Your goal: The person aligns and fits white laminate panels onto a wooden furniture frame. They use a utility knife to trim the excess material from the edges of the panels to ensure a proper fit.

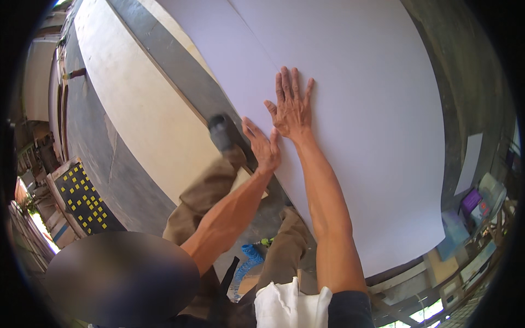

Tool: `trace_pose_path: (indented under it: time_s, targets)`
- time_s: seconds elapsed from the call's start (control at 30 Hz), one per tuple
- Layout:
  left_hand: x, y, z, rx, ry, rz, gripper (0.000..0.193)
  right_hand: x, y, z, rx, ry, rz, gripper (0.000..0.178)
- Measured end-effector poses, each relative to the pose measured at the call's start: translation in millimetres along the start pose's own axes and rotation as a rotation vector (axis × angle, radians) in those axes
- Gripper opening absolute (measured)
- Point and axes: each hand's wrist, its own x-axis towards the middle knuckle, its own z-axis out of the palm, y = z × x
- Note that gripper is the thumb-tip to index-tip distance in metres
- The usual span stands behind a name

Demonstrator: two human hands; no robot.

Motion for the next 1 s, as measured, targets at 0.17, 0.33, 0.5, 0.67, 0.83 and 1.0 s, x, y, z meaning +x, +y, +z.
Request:
trace_pose_path:
  time_s: [0.17,0.33,0.5,0.67,0.83,1.0]
  targets:
    - [9,-5,-8,-0.142,-0.141,-0.024,0.095,107,-33,-3,-0.011,0.008,0.011,0.078]
    - [79,-20,-76,-0.039,-0.257,-0.015,0.092,193,-64,4,0.003,0.047,0.134,0.081]
    - [376,-25,-183,0.181,0.147,0.375,0.066,229,-97,-1,0.101,0.117,0.307,0.084]
    - [633,68,-266,0.599,0.286,0.758,0.114,244,-130,-14,0.222,0.039,0.557,0.109]
    - [715,99,-270,0.741,-0.184,0.662,0.095,259,-143,-35,0.248,-0.066,0.683,0.122]
    - [719,109,-259,0.799,-0.1,0.625,0.09,261,-144,-37,0.278,-0.093,0.692,0.123]
